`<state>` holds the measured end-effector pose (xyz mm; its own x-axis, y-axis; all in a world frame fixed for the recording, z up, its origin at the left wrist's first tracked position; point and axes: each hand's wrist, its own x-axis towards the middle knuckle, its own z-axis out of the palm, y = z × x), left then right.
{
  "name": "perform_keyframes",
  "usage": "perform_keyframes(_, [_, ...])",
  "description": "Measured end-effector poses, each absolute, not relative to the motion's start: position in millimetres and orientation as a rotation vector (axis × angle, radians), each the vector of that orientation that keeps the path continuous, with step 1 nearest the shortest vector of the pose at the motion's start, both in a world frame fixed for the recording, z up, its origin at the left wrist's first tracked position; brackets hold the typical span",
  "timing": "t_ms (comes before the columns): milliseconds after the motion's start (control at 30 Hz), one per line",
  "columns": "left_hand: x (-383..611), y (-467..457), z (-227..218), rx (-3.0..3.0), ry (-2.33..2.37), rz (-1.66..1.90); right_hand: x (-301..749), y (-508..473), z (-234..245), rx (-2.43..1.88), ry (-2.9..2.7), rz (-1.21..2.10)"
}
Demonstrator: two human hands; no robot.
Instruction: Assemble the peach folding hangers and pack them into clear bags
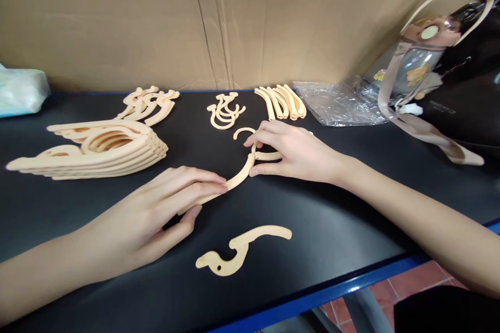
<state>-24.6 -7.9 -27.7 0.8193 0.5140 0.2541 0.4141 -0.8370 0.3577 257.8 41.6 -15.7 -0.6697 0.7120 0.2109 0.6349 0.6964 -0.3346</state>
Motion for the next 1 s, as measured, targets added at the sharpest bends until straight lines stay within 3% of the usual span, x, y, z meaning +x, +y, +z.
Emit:
perform_keyframes(267, [-26.2, -6.4, -30.5, 2.704, 0.758, 0.542, 260.2, 41.3, -13.1, -0.979, -2.669, 0.353])
perform_keyframes(633, [-27.3, -2.4, -32.3, 2.981, 0.859, 0.733, 253.1, 33.3, -3.6, -0.846, -2.624, 0.746])
perform_keyframes(1000, [-24.4, 1.0, -25.7, 2.964, 1.132, 0.594, 236.6, 11.1, -7.1, -0.6, -2.651, 0.835])
